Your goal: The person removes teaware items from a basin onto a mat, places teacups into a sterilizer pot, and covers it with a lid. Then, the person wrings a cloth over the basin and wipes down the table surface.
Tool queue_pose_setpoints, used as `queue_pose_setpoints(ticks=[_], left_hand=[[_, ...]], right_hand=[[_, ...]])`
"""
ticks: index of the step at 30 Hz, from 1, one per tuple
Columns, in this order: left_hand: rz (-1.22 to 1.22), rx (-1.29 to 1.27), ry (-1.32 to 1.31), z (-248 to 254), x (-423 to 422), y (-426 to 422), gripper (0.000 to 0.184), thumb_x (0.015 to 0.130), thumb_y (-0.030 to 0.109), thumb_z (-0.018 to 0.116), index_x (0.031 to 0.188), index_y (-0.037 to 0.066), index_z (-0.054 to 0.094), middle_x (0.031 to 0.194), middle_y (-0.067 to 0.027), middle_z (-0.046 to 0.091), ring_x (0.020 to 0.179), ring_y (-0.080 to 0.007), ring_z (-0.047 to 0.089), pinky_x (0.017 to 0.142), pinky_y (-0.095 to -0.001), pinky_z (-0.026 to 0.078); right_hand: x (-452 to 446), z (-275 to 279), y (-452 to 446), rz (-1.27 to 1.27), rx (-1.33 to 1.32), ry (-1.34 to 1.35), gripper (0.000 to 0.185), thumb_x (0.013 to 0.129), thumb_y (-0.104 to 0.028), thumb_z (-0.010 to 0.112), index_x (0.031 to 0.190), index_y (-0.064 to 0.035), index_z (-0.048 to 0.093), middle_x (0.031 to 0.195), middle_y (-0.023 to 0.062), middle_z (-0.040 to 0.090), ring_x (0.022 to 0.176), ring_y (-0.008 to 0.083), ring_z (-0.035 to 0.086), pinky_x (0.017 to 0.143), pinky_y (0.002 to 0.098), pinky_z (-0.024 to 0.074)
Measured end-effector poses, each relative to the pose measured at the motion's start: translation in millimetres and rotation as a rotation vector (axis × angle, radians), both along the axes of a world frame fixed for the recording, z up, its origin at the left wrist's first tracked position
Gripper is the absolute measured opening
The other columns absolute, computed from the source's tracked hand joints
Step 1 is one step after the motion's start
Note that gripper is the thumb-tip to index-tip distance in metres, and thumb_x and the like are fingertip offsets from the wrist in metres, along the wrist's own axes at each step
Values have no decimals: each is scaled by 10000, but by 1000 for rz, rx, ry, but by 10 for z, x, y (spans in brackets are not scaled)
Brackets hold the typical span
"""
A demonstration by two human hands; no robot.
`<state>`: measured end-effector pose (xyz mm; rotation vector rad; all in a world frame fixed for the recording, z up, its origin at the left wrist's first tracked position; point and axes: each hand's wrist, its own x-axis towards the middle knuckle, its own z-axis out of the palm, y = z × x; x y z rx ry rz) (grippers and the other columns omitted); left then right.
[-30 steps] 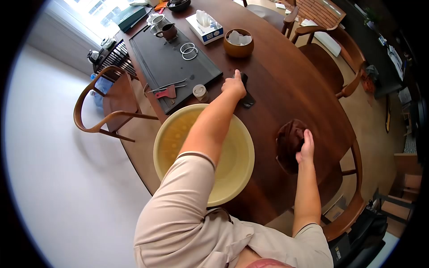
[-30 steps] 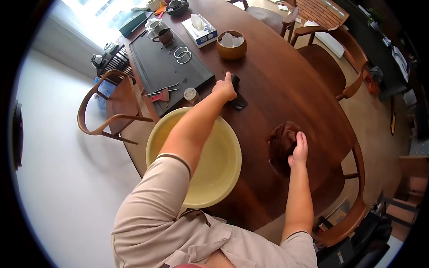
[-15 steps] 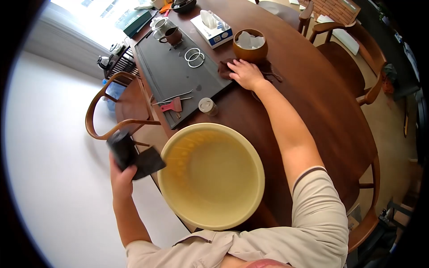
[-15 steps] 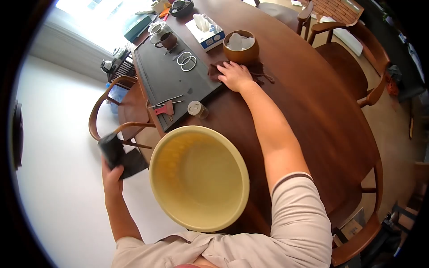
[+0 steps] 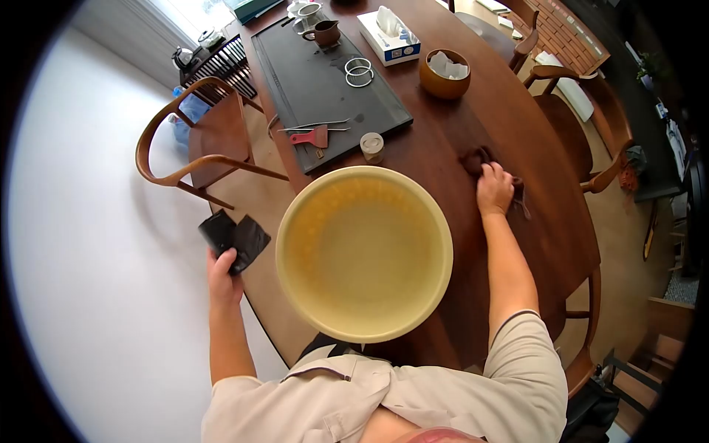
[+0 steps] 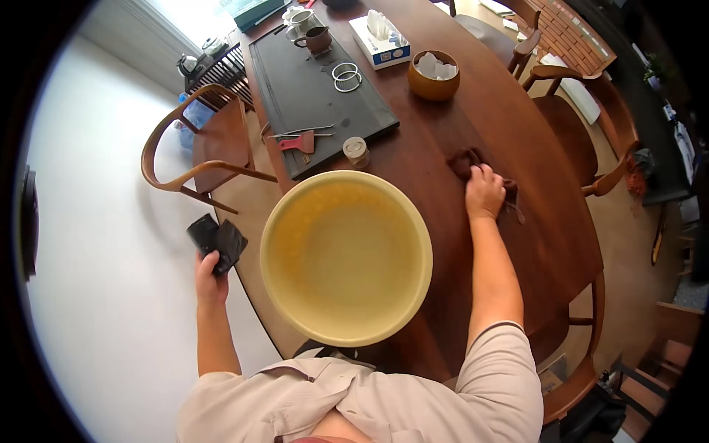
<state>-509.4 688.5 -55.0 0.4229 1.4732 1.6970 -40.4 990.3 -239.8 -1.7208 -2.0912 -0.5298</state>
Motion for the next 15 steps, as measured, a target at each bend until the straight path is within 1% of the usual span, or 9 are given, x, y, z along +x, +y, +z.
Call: queue_pose_setpoints(ticks=[2, 3, 4, 5, 6, 7, 11, 13, 15], left_hand=[[8, -12, -69, -93, -117, 58, 508, 802, 75, 572, 1289, 33, 430, 1166, -88, 560, 1045, -209, 582, 902, -352, 488], [23, -30, -129, -138, -176, 88, 494, 809, 92, 580, 1281, 54, 440, 1144, -75, 569, 1011, -191, 593, 852, -336, 512], [4, -24, -135, -180, -249, 114, 471, 812, 114, 586, 1263, 83, 456, 1095, -49, 581, 930, -154, 604, 744, -298, 533], [-3, -19, -144, -190, -329, 149, 471, 812, 114, 586, 1263, 83, 456, 1095, -49, 581, 930, -154, 604, 744, -298, 533], [18, -27, -149, -203, -413, 197, 469, 810, 119, 590, 1259, 86, 461, 1084, -44, 584, 907, -146, 604, 714, -285, 533], [40, -36, -153, -220, -510, 250, 467, 808, 125, 593, 1255, 88, 465, 1073, -40, 587, 884, -138, 604, 684, -273, 532], [11, -43, -190, -362, -1114, 556, 464, 802, 131, 604, 1246, 94, 474, 1067, -36, 588, 866, -132, 602, 662, -261, 528], [-20, -7, -256, -502, -1449, 717, 468, 798, 133, 609, 1245, 94, 476, 1061, -33, 588, 867, -131, 602, 675, -264, 527], [-37, -22, -273, -539, -1794, 897, 455, 803, 119, 604, 1240, 93, 479, 1057, -30, 587, 865, -134, 600, 693, -268, 527]], right_hand=[[392, -26, -132, -6, -107, 46, 258, 763, -181, 635, 1020, -210, 626, 1115, -11, 576, 919, 286, 570, 780, 420, 513], [470, 117, -235, -58, -231, 136, 247, 779, -151, 619, 1026, -151, 639, 1084, 51, 600, 922, 315, 583, 799, 418, 509], [584, 164, -175, -117, -256, 308, 237, 787, -141, 615, 1021, -118, 643, 1050, 83, 615, 920, 324, 591, 808, 414, 504], [647, 194, -75, -175, -279, 482, 229, 794, -130, 611, 1016, -85, 647, 1015, 115, 629, 918, 332, 599, 818, 411, 498], [568, 340, -7, -106, -208, 537, 215, 812, -141, 613, 1010, -64, 649, 969, 131, 632, 900, 320, 607, 818, 393, 492], [406, 621, 80, -35, -137, 591, 208, 830, -152, 615, 1004, -44, 651, 922, 148, 634, 882, 308, 614, 819, 375, 487], [-929, 1799, 635, 67, 20, 1143, 300, 885, -214, 618, 1078, 15, 633, 972, 96, 665, 879, 187, 607, 803, 322, 473], [-1602, 2164, 1058, 224, 53, 1406, 333, 884, -203, 606, 1099, 51, 617, 1012, 96, 673, 889, 181, 608, 814, 324, 473], [-2313, 2423, 1447, 268, 118, 1427, 322, 878, -191, 590, 1078, 60, 620, 996, 102, 673, 868, 188, 615, 816, 321, 476]])
